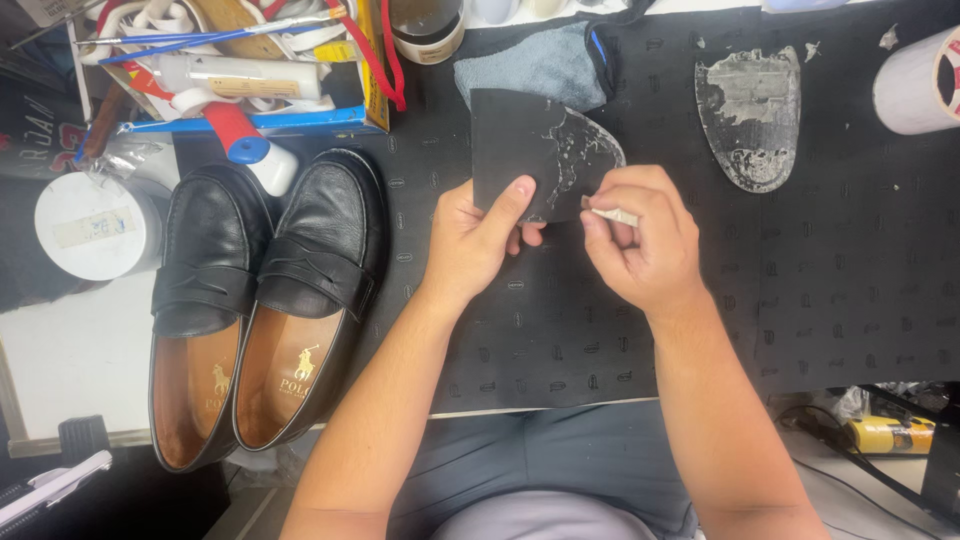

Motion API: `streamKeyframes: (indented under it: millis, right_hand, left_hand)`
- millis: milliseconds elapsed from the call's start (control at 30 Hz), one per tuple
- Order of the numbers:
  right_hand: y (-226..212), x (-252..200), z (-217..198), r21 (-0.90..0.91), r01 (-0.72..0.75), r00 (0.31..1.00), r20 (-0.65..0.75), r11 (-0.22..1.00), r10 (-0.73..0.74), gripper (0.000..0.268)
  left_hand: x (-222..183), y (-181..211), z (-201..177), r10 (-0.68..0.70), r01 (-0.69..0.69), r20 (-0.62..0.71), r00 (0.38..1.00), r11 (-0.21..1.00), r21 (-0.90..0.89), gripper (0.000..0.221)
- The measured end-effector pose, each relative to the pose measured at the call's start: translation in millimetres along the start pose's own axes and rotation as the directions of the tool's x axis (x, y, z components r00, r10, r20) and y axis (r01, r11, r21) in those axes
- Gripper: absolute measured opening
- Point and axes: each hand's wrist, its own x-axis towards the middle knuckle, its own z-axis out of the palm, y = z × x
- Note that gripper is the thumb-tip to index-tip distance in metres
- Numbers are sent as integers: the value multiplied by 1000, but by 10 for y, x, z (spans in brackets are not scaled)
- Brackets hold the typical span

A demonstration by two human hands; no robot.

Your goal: The person peels off old adhesive and debris from a black shoe component and then uses a small brush to apply a liquid to its surface.

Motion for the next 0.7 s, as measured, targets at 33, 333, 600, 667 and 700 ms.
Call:
streamKeyframes:
  millis: [33,333,600,667,700]
  right_hand:
    - [-65,33,-31,-43,26,999,24,999,-25,25]
    - [-229,240,-92,-32,134,980,152,990,-128,24]
    - [-222,197,-51,-8,92,983,158,996,-90,23]
    - [-222,198,-46,-1,87,983,160,996,-85,22]
    - [-223,197,-42,4,82,983,162,997,-82,22]
  left_hand:
    - [-7,22,31,32,-31,-22,999,998,63,26]
    - [29,153,-46,178,-184,47,983,931,315,32]
    - [60,204,-92,27,-63,129,991,956,288,38]
    - [69,220,-96,21,-62,129,991,945,322,40]
    - [66,226,-101,16,-58,128,992,939,339,41]
